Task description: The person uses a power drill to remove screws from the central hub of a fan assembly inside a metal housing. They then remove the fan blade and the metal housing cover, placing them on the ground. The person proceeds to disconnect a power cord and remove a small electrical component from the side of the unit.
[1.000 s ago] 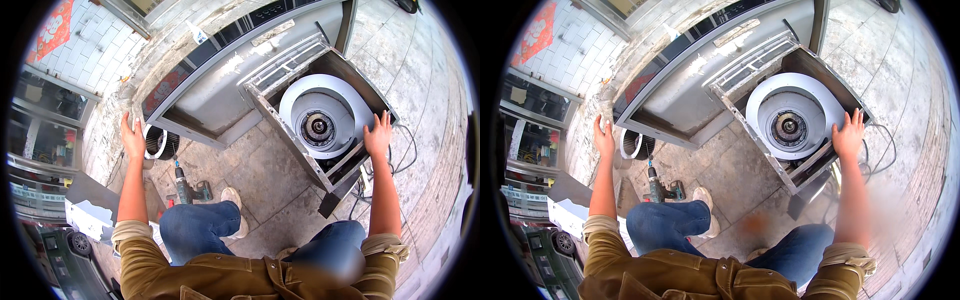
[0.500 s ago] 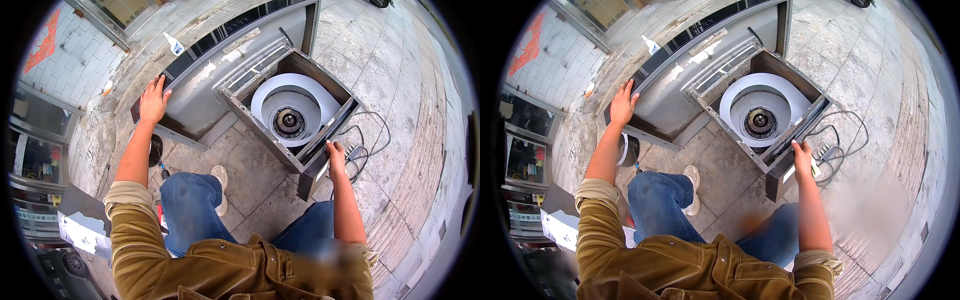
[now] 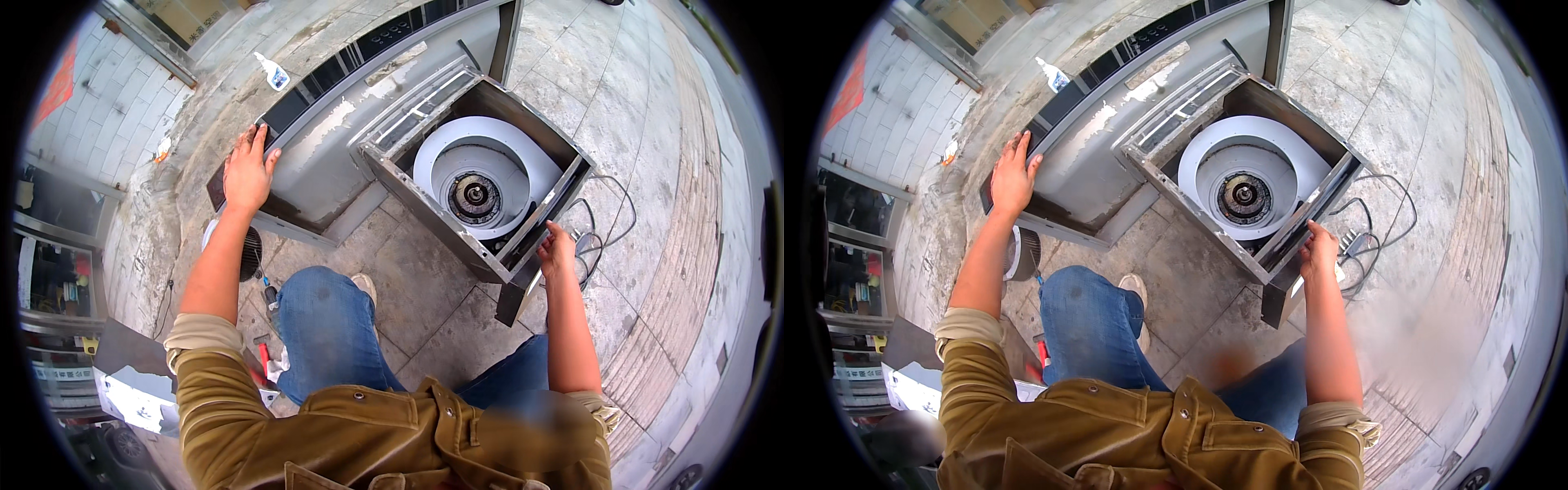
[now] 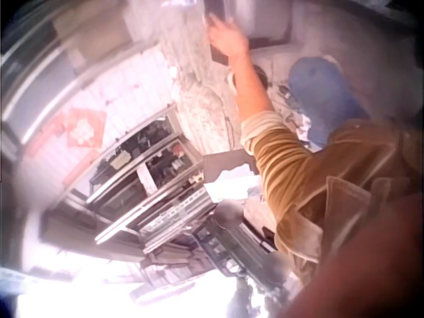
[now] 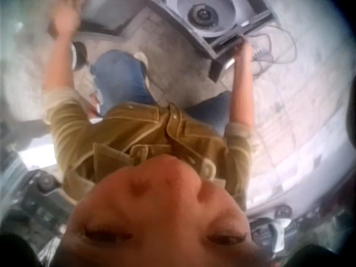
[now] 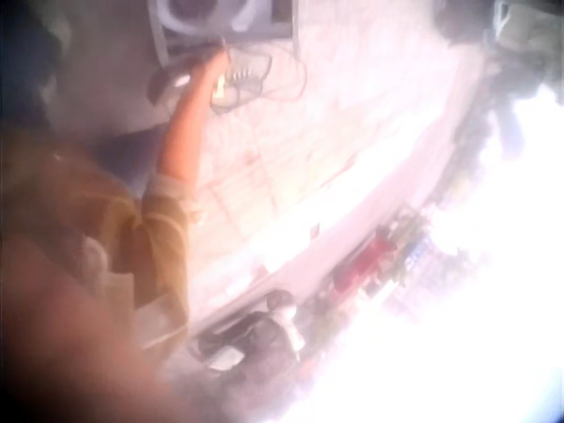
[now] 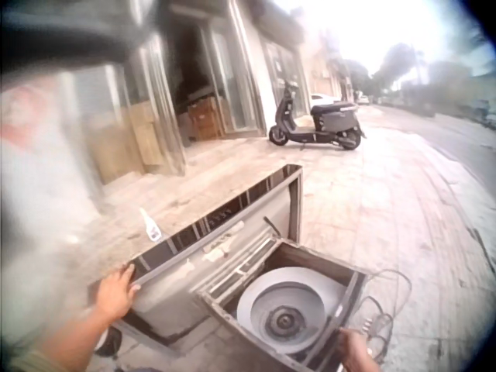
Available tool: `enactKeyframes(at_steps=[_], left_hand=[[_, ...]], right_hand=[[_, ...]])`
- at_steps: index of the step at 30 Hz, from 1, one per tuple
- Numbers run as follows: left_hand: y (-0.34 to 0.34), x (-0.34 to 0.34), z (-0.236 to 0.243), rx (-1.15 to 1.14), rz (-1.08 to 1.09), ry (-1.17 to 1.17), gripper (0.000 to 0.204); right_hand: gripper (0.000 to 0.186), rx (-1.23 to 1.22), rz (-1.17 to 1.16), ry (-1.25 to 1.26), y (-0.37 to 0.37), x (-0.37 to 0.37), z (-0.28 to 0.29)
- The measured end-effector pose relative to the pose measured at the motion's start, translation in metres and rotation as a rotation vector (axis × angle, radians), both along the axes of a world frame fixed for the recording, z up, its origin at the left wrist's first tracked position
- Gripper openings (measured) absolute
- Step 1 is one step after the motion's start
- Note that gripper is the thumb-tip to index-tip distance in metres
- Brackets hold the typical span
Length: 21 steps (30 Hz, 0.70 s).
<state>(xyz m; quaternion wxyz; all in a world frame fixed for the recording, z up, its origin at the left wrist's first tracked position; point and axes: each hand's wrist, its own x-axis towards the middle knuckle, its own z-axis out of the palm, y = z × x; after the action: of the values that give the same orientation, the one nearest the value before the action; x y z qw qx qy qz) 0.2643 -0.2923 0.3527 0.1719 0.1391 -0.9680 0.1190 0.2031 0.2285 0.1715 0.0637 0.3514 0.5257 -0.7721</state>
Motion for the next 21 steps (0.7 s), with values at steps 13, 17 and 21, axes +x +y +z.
enactKeyframes(at_steps=[13,17,21], left_hand=[[-0.038,-0.02,-0.023,0.114,-0.009,-0.013,0.05],[-0.044,-0.029,-0.033,0.16,-0.014,-0.016,0.05],[-0.061,-0.036,-0.051,0.181,-0.028,-0.001,0.05]], right_hand=[[0.017,-0.138,0.228,0.186,0.002,0.0,0.031],[0.016,-0.175,0.174,0.258,0.007,0.0,0.036],[0.016,-0.195,0.24,0.371,0.002,0.008,0.046]])
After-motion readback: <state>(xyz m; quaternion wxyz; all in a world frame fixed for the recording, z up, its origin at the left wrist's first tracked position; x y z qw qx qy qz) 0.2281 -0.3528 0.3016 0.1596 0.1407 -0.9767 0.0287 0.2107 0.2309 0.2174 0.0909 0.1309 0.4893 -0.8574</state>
